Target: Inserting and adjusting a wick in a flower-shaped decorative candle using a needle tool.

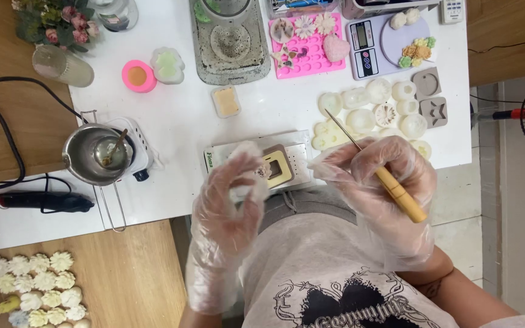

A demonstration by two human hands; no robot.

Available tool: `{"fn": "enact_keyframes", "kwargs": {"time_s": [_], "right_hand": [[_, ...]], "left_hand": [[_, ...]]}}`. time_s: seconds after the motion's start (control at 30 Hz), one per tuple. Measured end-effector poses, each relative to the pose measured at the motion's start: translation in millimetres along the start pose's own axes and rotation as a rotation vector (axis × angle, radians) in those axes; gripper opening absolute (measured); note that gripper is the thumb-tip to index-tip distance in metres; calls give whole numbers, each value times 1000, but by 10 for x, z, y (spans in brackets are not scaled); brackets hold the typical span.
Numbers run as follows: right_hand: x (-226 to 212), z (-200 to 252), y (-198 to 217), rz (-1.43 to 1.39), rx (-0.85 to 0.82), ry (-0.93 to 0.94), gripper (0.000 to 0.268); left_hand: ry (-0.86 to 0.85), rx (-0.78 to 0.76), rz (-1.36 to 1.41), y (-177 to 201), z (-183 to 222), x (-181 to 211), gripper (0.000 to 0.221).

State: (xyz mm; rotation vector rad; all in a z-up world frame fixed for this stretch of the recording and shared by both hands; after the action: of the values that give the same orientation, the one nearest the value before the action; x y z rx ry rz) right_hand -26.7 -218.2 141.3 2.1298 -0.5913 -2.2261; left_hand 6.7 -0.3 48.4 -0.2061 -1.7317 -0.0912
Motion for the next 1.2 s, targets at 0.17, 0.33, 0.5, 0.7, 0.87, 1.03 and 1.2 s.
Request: {"fn": "enact_keyframes", "kwargs": {"time_s": [0.17, 0.33, 0.5, 0.7, 0.87, 1.03, 1.2], "right_hand": [[-253, -60, 9, 409, -50, 280, 32], [-427, -106, 58, 711, -63, 462, 40], [-442, -127, 51, 731, -78, 469, 39], [-403, -147, 28, 692, -87, 456, 39], [-100, -81, -47, 232, -48, 246, 30], [-76, -97, -102, -51, -92, 101, 28], [-17, -78, -129, 23, -118, 167, 28]], "left_hand": [[-35, -368, -96, -25, -503, 889, 65], [-209, -407, -264, -61, -583, 938, 46], [-279, -419, -335, -19, -665, 1067, 36], [-296, -390, -350, -46, -613, 900, 33], [-113, -283, -110, -140, -559, 808, 31], [47, -245, -51, -82, -585, 914, 32], [-19, -260, -113, -40, -559, 945, 29]]}}
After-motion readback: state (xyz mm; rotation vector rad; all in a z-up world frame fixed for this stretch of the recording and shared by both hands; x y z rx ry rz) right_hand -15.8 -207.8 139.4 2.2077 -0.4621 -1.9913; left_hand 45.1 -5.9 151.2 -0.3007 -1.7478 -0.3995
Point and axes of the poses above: each hand's wrist, its own z-axis away from the middle knuckle, its own y-axis out of the back of the hand, x = y × z, the point moved 1 cm from there along -z, towards the middle knuckle, and after that the axes turned 13 degrees about z, right-handed, at the moved point
